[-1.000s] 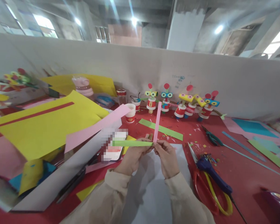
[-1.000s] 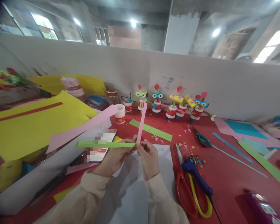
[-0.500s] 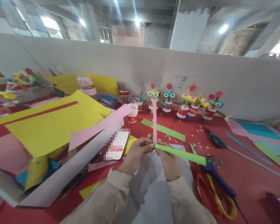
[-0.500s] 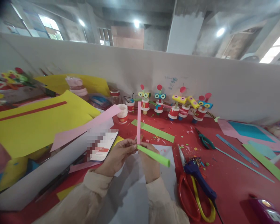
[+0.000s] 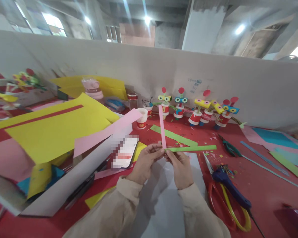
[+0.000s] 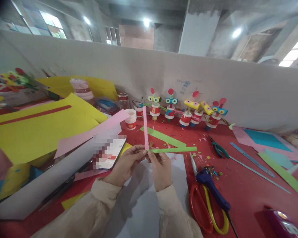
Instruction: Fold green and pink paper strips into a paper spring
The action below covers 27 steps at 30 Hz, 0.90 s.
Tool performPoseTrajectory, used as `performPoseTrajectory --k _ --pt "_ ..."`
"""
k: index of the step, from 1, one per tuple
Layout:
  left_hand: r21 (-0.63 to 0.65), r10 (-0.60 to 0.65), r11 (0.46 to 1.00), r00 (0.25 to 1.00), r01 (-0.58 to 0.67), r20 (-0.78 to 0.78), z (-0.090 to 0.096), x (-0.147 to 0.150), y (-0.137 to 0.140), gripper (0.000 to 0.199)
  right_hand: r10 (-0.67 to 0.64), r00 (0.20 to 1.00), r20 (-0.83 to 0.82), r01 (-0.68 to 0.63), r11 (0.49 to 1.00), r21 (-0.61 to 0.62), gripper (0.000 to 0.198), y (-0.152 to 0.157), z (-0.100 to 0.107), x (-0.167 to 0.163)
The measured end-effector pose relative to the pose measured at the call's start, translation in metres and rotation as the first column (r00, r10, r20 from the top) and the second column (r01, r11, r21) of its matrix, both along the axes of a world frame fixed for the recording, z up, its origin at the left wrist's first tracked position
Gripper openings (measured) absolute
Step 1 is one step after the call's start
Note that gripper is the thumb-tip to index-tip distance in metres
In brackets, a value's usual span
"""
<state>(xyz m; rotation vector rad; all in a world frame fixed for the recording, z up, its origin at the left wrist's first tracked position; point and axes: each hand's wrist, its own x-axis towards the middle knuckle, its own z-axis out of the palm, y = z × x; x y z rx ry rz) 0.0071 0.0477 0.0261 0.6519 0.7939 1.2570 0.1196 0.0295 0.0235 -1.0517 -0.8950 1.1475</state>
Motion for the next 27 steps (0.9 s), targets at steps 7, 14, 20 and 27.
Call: performPoseTrajectory --k 7,14,20,27 --pt "-0.03 -0.131 0.991 0.991 0.131 0.001 0.006 -0.009 0.003 0.02 -0.008 1.0 0.023 0.009 1.0 -0.025 0.024 0.003 -0.003 0.001" --pt "0.056 -0.151 0.985 0.973 0.163 -0.175 0.004 -0.011 0.004 0.019 0.032 0.999 -0.011 -0.033 0.997 -0.07 0.023 0.002 0.0 0.0" --pt "0.03 -0.127 0.992 0.992 0.126 0.023 0.004 -0.009 0.005 0.023 0.078 0.991 -0.111 -0.076 0.997 0.022 0.021 0.001 0.0 0.001" --pt "-0.026 -0.06 0.997 0.981 0.066 0.187 0.002 -0.004 0.001 0.019 -0.012 0.971 0.24 -0.024 0.989 0.147 0.024 -0.005 0.003 -0.005"
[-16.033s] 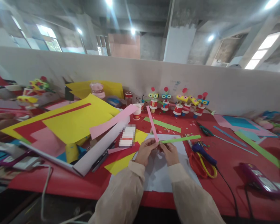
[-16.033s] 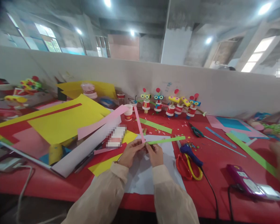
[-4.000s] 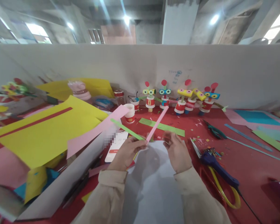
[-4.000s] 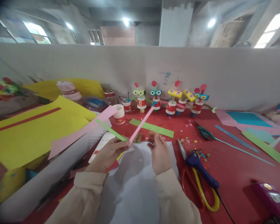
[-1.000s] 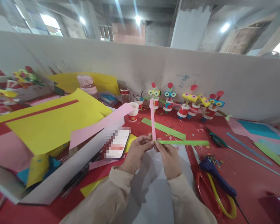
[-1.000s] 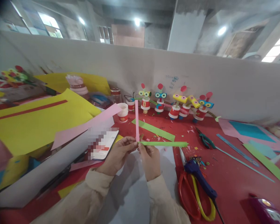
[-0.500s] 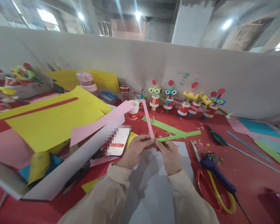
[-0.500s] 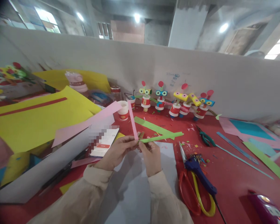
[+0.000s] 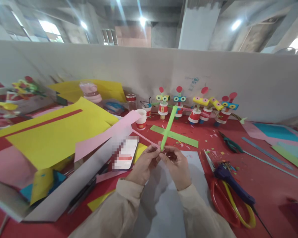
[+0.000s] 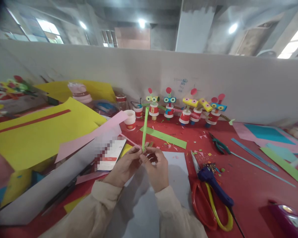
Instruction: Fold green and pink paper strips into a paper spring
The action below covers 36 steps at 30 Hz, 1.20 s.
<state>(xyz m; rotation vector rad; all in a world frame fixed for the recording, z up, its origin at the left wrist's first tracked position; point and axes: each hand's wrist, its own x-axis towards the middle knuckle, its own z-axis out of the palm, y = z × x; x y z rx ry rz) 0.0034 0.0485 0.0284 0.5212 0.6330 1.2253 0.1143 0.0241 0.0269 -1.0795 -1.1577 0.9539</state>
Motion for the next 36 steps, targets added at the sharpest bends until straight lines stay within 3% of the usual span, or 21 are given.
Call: performPoseTrajectory --k 4,10,15,19,22,24,28,32,36 --pt "0.014 0.063 0.998 0.998 -0.063 -0.027 -0.002 0.004 -0.001 0.019 -0.097 0.995 0.012 0.098 0.995 -0.035 0.022 0.001 -0.001 0.0" --pt "0.082 0.101 0.992 0.993 -0.095 -0.063 -0.004 0.008 -0.004 0.019 -0.046 0.999 -0.018 0.046 0.999 -0.025 0.014 0.001 -0.001 0.003" --pt "0.105 0.024 0.994 0.997 -0.017 -0.072 0.001 0.008 -0.006 0.015 -0.021 0.998 -0.054 0.019 0.999 -0.044 0.014 0.002 0.002 0.008" --pt "0.087 -0.041 0.994 0.964 0.066 -0.264 0.01 0.0 -0.004 0.022 -0.01 0.999 -0.049 0.007 0.998 -0.058 0.015 0.005 0.002 0.013" --pt "0.129 -0.02 0.987 0.867 0.097 -0.497 0.015 -0.005 -0.003 0.019 -0.014 1.0 -0.026 0.013 0.998 -0.057 0.015 0.005 0.001 0.014" --pt "0.175 0.002 0.978 0.826 0.117 -0.564 0.017 -0.007 -0.003 0.018 -0.01 1.0 0.004 0.01 0.998 -0.056 0.014 0.005 0.002 0.015" --pt "0.234 0.026 0.965 0.851 0.115 -0.525 0.016 -0.008 -0.004 0.018 -0.011 1.0 0.015 0.012 0.996 -0.084 0.014 0.003 0.004 0.014" --pt "0.157 0.009 0.985 0.892 0.069 -0.452 0.013 -0.009 -0.002 0.022 -0.024 0.992 -0.123 0.008 0.992 -0.129 0.025 0.003 0.003 0.012" --pt "0.082 -0.014 0.996 0.95 0.041 -0.311 0.01 -0.009 -0.001 0.02 -0.129 0.981 -0.148 0.111 0.986 -0.124 0.034 0.001 0.003 0.012"
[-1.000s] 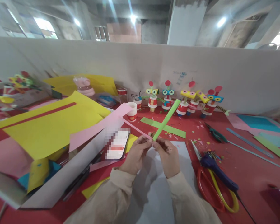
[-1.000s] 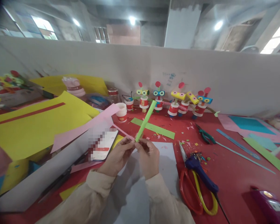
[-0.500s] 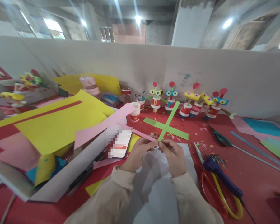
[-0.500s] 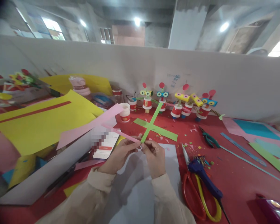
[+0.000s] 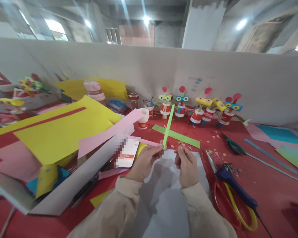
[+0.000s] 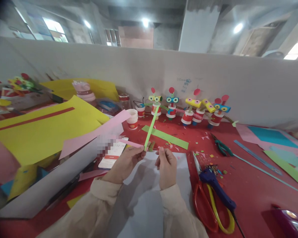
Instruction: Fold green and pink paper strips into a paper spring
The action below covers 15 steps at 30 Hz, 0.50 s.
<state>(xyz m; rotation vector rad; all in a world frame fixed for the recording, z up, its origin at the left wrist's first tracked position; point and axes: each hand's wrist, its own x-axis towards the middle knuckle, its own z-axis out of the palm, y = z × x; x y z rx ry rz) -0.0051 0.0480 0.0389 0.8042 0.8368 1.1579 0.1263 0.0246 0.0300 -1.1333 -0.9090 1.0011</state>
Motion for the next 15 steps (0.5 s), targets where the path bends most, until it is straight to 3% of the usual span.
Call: performPoseTrajectory --k 4,6,12,15 --pt "0.004 -0.025 1.0 0.998 0.024 0.057 -0.002 0.003 0.0 0.017 0.103 0.989 0.102 -0.113 0.989 0.099 0.026 -0.002 0.003 -0.004" --pt "0.02 -0.041 0.999 0.998 0.04 0.052 -0.002 0.005 -0.002 0.019 0.163 0.979 0.126 -0.176 0.979 0.101 0.032 -0.002 0.003 -0.006" --pt "0.219 -0.045 0.973 0.99 0.074 -0.135 0.006 0.009 -0.009 0.02 0.188 0.979 0.081 -0.195 0.978 0.076 0.026 0.002 -0.002 -0.005" --pt "0.252 -0.004 0.967 0.989 0.042 -0.149 0.009 0.011 -0.011 0.02 0.207 0.972 0.109 -0.217 0.972 0.088 0.022 0.002 -0.002 -0.003"
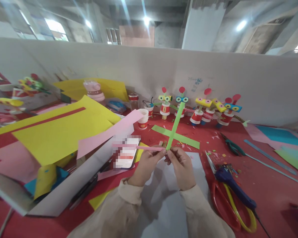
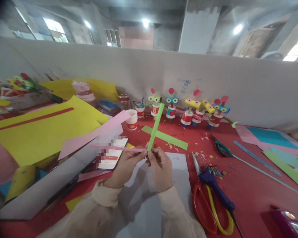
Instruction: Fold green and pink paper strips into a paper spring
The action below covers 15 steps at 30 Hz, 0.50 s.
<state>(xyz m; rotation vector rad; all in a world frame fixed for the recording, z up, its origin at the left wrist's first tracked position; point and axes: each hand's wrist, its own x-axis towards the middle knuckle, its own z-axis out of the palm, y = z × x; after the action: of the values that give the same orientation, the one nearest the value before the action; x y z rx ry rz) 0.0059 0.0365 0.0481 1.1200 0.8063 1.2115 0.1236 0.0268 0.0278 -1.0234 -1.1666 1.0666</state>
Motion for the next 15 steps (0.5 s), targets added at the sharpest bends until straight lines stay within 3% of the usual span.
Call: performPoseTrajectory --k 4,7,15 --pt "-0.016 -0.012 1.0 0.999 0.012 0.03 -0.0015 0.0015 -0.0009 0.024 -0.011 0.998 0.059 0.01 1.0 0.019 0.019 -0.0009 0.0018 0.0007" --pt "-0.096 0.004 0.995 0.997 0.004 0.078 -0.0052 0.001 0.0009 0.022 0.005 0.997 0.083 -0.008 0.999 0.032 0.02 -0.0016 0.0033 0.0002" --pt "-0.136 0.044 0.99 0.997 -0.036 0.06 -0.0084 -0.0011 0.006 0.026 0.01 1.0 -0.011 -0.01 1.0 -0.023 0.021 -0.0024 0.0031 -0.0053"
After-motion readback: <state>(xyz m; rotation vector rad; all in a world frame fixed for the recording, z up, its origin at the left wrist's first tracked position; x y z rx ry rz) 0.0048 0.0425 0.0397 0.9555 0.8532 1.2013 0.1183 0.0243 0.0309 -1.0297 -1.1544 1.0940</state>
